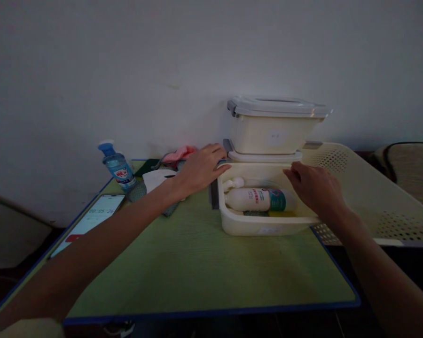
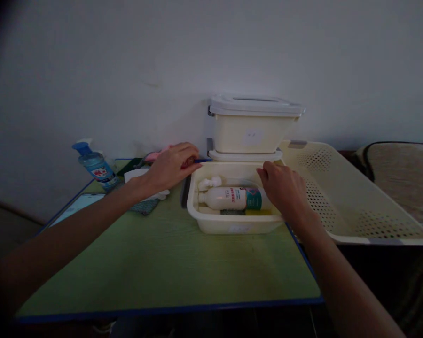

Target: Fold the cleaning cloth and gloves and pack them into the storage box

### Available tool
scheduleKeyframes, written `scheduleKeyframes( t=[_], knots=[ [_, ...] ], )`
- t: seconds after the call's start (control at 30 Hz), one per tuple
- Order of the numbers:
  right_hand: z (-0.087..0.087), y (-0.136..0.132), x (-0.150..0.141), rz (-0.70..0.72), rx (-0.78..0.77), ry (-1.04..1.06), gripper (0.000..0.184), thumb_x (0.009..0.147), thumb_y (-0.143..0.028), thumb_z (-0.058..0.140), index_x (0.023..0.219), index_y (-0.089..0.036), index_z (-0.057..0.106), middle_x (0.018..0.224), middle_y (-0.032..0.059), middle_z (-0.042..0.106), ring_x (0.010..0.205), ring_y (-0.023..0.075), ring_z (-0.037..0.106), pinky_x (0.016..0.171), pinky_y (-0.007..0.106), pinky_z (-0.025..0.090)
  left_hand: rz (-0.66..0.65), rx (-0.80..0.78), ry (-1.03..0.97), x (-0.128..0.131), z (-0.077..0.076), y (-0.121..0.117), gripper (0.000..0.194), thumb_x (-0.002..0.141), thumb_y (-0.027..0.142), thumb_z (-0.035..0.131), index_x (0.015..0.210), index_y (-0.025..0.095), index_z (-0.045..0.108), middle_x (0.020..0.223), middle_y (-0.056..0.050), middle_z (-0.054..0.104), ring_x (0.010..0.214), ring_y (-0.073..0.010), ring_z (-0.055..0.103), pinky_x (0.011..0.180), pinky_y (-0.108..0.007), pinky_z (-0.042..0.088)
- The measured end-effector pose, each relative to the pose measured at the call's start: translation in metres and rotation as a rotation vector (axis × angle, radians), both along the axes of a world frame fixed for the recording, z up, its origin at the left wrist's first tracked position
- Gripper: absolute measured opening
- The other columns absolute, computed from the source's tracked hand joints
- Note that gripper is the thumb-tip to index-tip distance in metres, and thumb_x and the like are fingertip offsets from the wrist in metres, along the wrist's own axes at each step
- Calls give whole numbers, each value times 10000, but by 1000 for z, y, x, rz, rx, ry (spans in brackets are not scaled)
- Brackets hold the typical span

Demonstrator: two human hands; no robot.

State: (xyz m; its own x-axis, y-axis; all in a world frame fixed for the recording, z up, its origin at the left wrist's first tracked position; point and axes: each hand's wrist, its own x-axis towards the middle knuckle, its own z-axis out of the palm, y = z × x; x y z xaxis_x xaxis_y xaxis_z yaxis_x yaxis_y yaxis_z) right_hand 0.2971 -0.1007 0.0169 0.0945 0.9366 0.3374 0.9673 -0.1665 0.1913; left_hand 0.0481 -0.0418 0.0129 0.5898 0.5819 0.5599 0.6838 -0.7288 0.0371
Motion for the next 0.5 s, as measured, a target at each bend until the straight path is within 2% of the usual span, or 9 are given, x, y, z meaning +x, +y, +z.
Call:
scheduleKeyframes(
  t=[0.1,0.17,0.27,0.33,0.43,0.5],
  knots=[
    [0,1,1,29,18,3,341,907,-378,366,807,-177,622,748,114,665,604,218,566,487,284,216,76,24,-92,-27,-9,-1,184,890,267,457,882,127,576,1015,-85,611,981,-196,555,893,-336,433],
    [0,2,2,60,44,5,365,902,-390,366,748,-181,623,705,104,651,579,210,556,482,282,218,141,40,-106,-47,-20,-1,194,888,258,439,906,126,580,1060,-102,604,1027,-213,543,927,-359,427],
    [-2,2,3,86,72,8,397,895,-408,366,691,-184,622,658,95,634,548,199,540,478,279,218,230,2,-19,-76,-45,1,243,890,268,409,923,118,598,1085,-130,594,1080,-239,527,964,-388,417],
    [-2,3,4,85,73,14,404,893,-415,370,676,-184,620,650,96,632,541,197,534,478,277,222,298,-53,48,-91,-65,2,291,887,286,412,1037,111,589,1172,-152,563,1155,-256,492,997,-413,396],
    [-3,3,4,80,54,36,397,893,-413,376,669,-182,608,662,103,637,549,198,529,481,274,227,445,-176,146,-104,-95,0,470,888,348,419,1296,116,448,1445,-192,321,1353,-316,279,1063,-503,297],
    [-2,3,4,73,51,56,384,890,-411,387,655,-183,588,669,105,636,548,192,516,481,272,222,540,-303,191,-107,-111,-3,548,908,402,367,1397,160,323,1509,-182,185,1394,-360,147,1043,-613,238]
  ],
)
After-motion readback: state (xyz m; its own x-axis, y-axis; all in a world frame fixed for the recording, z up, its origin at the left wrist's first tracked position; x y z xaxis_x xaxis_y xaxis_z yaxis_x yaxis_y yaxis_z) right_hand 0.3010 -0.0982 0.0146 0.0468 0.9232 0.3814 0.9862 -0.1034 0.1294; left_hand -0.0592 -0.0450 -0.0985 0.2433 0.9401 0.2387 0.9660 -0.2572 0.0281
